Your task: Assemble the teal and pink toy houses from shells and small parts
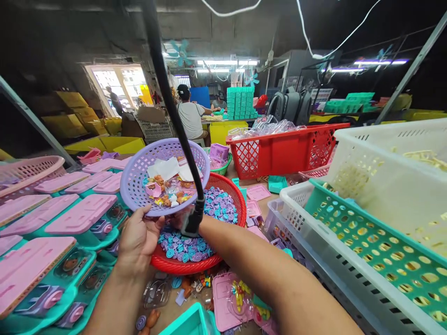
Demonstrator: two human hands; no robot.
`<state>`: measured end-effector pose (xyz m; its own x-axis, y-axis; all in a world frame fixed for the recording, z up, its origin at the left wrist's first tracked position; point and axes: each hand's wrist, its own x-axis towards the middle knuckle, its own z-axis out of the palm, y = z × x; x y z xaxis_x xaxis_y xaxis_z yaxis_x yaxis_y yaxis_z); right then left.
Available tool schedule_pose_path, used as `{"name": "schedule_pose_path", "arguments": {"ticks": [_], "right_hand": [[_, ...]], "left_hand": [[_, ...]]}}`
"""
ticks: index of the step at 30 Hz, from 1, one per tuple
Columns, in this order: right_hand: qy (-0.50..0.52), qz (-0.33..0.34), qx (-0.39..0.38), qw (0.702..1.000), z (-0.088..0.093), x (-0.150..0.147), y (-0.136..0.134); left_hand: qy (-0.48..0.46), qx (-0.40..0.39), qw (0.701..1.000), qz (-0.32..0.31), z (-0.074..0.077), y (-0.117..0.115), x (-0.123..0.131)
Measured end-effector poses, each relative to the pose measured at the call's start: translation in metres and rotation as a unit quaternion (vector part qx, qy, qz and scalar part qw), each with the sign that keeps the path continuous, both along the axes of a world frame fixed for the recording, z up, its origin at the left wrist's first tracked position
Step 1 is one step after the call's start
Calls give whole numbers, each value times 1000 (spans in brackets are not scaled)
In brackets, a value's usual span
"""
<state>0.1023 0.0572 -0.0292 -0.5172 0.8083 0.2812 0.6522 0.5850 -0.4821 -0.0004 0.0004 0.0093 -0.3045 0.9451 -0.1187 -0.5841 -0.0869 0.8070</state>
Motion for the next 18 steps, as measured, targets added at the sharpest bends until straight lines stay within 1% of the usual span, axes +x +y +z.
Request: {"name": "schedule_pose_path", "arguments": {"ticks": [3, 5, 6, 8, 11, 12, 14, 15, 17, 18], "right_hand": [[-23, -22, -8, 999, 18, 17, -17], [-27, -45, -28, 998, 31, 33, -37], [-23, -60, -41, 997, 37, 43, -51], [-9, -94, -70, 993, 48, 65, -88], [54, -131, -70, 987, 62, 92, -162], [66, -130, -93, 985, 64, 98, -188], [70, -139, -141, 978, 64, 102, -237], [62, -152, -161, 973, 61, 103, -257], [37, -183, -184, 965, 47, 102, -289], [22, -195, -192, 962, 38, 102, -301]], "left_hand": [[-9, -21, 999, -25, 6, 2, -4], [5, -38, 999, -39, 9, 0, -5], [16, -46, 998, -50, 9, -3, -5], [46, -68, 994, -77, 10, -8, -3], [96, -94, 986, -102, 10, -11, 5], [111, -97, 983, -107, 9, -10, 9], [146, -105, 974, -136, 8, -7, 14], [196, -102, 964, -146, 7, -7, 16], [307, -95, 934, -155, 7, -13, 17], [360, -82, 916, -156, 7, -22, 16]]}}
